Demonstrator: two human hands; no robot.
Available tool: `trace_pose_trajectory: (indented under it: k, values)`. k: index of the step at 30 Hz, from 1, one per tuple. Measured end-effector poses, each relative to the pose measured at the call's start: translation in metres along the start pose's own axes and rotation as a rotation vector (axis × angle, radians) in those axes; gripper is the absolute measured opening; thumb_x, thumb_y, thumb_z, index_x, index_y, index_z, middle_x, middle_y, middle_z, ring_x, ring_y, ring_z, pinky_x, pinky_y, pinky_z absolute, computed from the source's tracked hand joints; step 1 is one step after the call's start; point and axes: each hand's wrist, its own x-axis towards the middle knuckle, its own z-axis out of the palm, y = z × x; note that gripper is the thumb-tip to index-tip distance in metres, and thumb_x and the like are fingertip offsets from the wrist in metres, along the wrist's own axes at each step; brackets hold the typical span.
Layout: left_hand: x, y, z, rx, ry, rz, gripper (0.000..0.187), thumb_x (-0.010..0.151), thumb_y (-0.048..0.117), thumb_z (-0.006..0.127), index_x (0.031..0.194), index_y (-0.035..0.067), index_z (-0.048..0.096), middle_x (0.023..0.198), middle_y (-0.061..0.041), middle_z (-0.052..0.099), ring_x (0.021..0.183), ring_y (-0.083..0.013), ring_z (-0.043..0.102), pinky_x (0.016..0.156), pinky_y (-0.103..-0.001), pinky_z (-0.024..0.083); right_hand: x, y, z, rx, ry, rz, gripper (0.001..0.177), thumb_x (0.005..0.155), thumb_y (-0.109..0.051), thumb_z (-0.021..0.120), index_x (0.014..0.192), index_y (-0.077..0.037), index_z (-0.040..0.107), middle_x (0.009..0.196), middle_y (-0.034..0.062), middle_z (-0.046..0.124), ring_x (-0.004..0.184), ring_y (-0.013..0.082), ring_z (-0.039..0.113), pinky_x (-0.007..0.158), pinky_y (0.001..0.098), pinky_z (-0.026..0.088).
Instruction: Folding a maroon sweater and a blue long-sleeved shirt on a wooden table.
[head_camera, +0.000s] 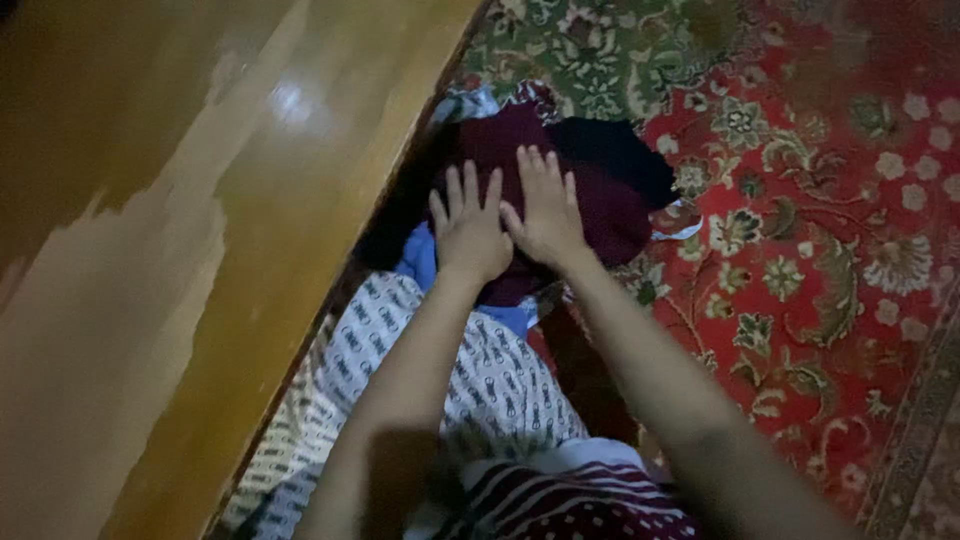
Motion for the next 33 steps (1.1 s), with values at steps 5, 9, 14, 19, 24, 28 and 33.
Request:
trace_pose_trajectory:
  k: [5,9,14,19,24,28,33]
  values:
    - [0.009,-0.015,0.017,-0.131,-0.119,-0.044,0.093,0.088,0.043,0.063,0.164,0.029,0.011,0.172,-0.016,0.003,0.156,-0.0434,0.004,0.118,-0.069,0.017,-0.005,-0.002,0.009,-0.089,0.205,-0.056,0.088,0.095,-0.049,0.068,0.163,-0.008,0.028,0.155,0.0217,0.044,0.145,0.0423,0.038,0.119,0.0599,0.027]
    - [0.009,-0.026,0.032,-0.166,-0.114,-0.022,0.096,0.088,0.047,0.066,0.162,0.033,0.008,0.169,-0.024,-0.001,0.155,-0.0444,0.001,0.116,-0.070,0.016,-0.011,-0.008,0.008,-0.019,0.338,-0.091,0.087,0.094,-0.049,0.071,0.159,-0.003,0.036,0.137,0.0212,0.055,0.130,0.0410,0.049,0.117,0.0569,0.034]
    - [0.005,-0.027,0.021,-0.271,-0.137,-0.016,0.108,0.077,0.046,0.078,0.163,0.035,0.013,0.170,-0.024,0.002,0.157,-0.0452,0.001,0.118,-0.070,0.014,-0.013,-0.016,-0.001,-0.022,0.330,-0.055,0.076,0.089,-0.048,0.074,0.146,-0.004,0.051,0.124,0.0172,0.060,0.119,0.0380,0.052,0.106,0.0540,0.039]
    - [-0.004,-0.022,0.022,-0.416,0.030,-0.024,0.107,0.070,0.043,0.085,0.160,0.025,0.029,0.165,-0.024,0.024,0.153,-0.0459,0.014,0.114,-0.073,0.014,-0.013,-0.011,0.002,-0.002,0.328,-0.037,0.060,0.090,-0.046,0.078,0.131,-0.005,0.063,0.114,0.0149,0.066,0.108,0.0358,0.058,0.095,0.0486,0.042]
    - [-0.001,-0.022,0.058,-0.728,0.095,-0.371,0.067,0.092,0.065,0.067,0.130,0.011,0.070,0.115,-0.019,0.073,0.105,-0.0299,0.064,0.099,-0.044,0.051,-0.022,-0.026,-0.013,0.284,0.345,0.160,0.050,0.080,-0.024,0.082,0.122,-0.003,0.068,0.118,0.0185,0.072,0.108,0.0399,0.068,0.091,0.0465,0.054]
    - [-0.013,-0.012,0.022,-1.168,-0.341,-0.592,0.089,0.101,0.073,0.059,0.125,-0.013,0.066,0.114,-0.039,0.071,0.094,-0.0478,0.070,0.090,-0.066,0.054,-0.039,-0.053,-0.040,0.412,0.247,0.169,0.046,0.083,-0.020,0.079,0.123,0.000,0.067,0.119,0.0217,0.071,0.112,0.0402,0.069,0.094,0.0446,0.056]
    - [-0.021,-0.012,-0.010,-1.926,-0.318,-0.543,0.054,0.089,0.043,0.071,0.126,0.005,0.067,0.121,-0.013,0.070,0.105,-0.0233,0.069,0.094,-0.042,0.055,-0.070,-0.075,-0.056,0.436,0.122,-0.176,0.067,0.074,-0.014,0.075,0.135,0.005,0.056,0.133,0.0260,0.062,0.122,0.0407,0.061,0.104,0.0466,0.048]
